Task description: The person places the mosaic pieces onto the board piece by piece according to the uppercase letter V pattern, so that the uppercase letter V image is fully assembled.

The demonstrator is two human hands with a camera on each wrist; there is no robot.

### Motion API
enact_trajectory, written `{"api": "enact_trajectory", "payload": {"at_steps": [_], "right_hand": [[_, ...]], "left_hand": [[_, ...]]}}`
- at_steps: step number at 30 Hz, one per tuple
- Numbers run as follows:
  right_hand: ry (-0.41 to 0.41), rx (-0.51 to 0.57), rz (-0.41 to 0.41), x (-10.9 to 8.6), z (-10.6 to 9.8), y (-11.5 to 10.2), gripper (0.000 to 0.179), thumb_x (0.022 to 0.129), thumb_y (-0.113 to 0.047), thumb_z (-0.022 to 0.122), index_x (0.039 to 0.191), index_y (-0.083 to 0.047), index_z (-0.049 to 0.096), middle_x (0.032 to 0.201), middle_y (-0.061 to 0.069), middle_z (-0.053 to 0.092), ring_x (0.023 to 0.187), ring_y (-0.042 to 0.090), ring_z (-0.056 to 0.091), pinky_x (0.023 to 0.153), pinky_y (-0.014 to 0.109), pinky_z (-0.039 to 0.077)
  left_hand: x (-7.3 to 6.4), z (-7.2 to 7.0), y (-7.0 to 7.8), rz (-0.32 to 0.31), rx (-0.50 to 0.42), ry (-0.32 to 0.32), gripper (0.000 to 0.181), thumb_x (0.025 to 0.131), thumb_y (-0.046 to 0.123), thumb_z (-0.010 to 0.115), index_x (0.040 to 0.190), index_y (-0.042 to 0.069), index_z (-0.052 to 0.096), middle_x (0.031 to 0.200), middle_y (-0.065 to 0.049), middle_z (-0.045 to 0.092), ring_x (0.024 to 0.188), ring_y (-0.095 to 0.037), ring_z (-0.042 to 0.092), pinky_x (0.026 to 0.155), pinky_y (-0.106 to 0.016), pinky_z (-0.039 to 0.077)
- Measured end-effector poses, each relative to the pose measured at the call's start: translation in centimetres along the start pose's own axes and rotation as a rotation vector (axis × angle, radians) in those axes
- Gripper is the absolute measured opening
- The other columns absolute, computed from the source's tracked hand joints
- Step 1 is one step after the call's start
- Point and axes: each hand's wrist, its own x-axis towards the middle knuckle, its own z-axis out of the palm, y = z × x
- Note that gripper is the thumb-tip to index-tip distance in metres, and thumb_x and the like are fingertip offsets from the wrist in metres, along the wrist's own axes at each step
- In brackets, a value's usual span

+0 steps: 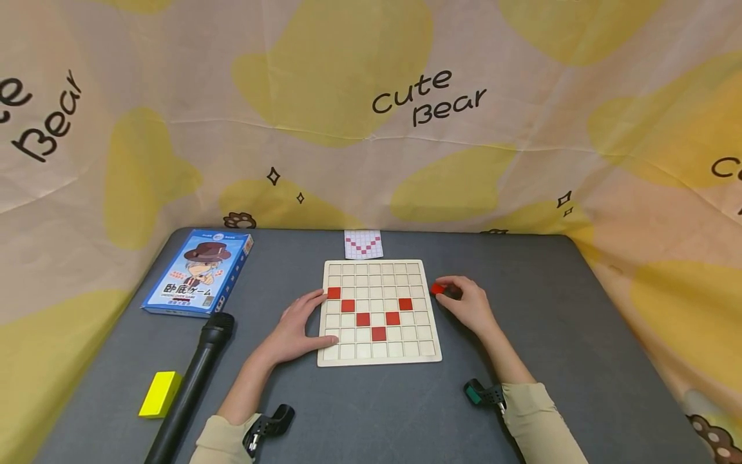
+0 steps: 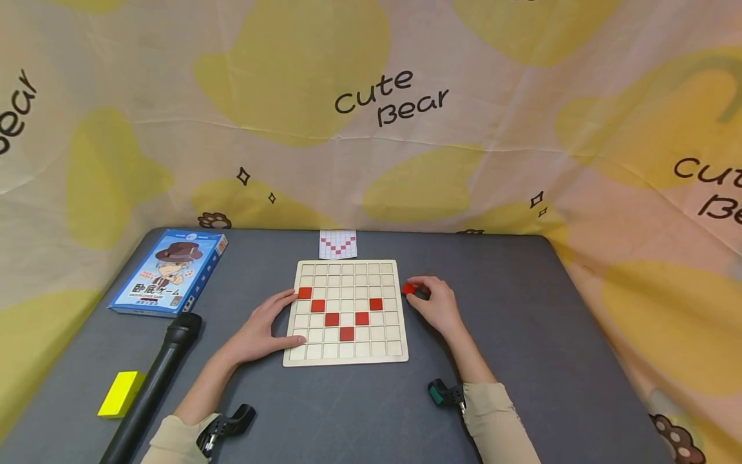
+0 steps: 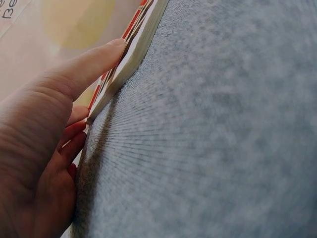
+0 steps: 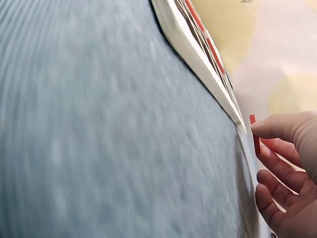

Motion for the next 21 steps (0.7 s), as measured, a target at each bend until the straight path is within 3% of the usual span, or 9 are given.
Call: {"api": "enact_trajectory", "payload": {"at_steps": [11, 21], "right_hand": [[-0.056, -0.001, -0.058, 0.6, 1.7, -1.5, 0.031, 0.084, -0.013, 0.075, 0.115, -0.009, 0.071, 0.108, 0.009, 0.067, 0.098, 0.027, 0.058, 0.087, 0.044, 0.046], [-0.098, 0.013, -0.100, 1.1, 2.1, -1.6, 0.029, 0.085, -0.008, 0.073, 0.115, -0.010, 0.071, 0.107, 0.008, 0.067, 0.093, 0.025, 0.054, 0.082, 0.040, 0.043]], "left_hand": [[-0.1, -0.1, 0.2, -0.001, 0.000, 0.002, 0.092, 0.076, 0.048, 0.079, 0.148, 0.006, 0.040, 0.154, -0.014, 0.033, 0.141, -0.036, 0.027, 0.109, -0.064, 0.018], [-0.1, 0.0, 0.2, 0.001, 0.001, 0.001, 0.093, 0.076, 0.049, 0.078, 0.149, 0.007, 0.039, 0.155, -0.013, 0.032, 0.141, -0.036, 0.027, 0.109, -0.064, 0.018]]}}
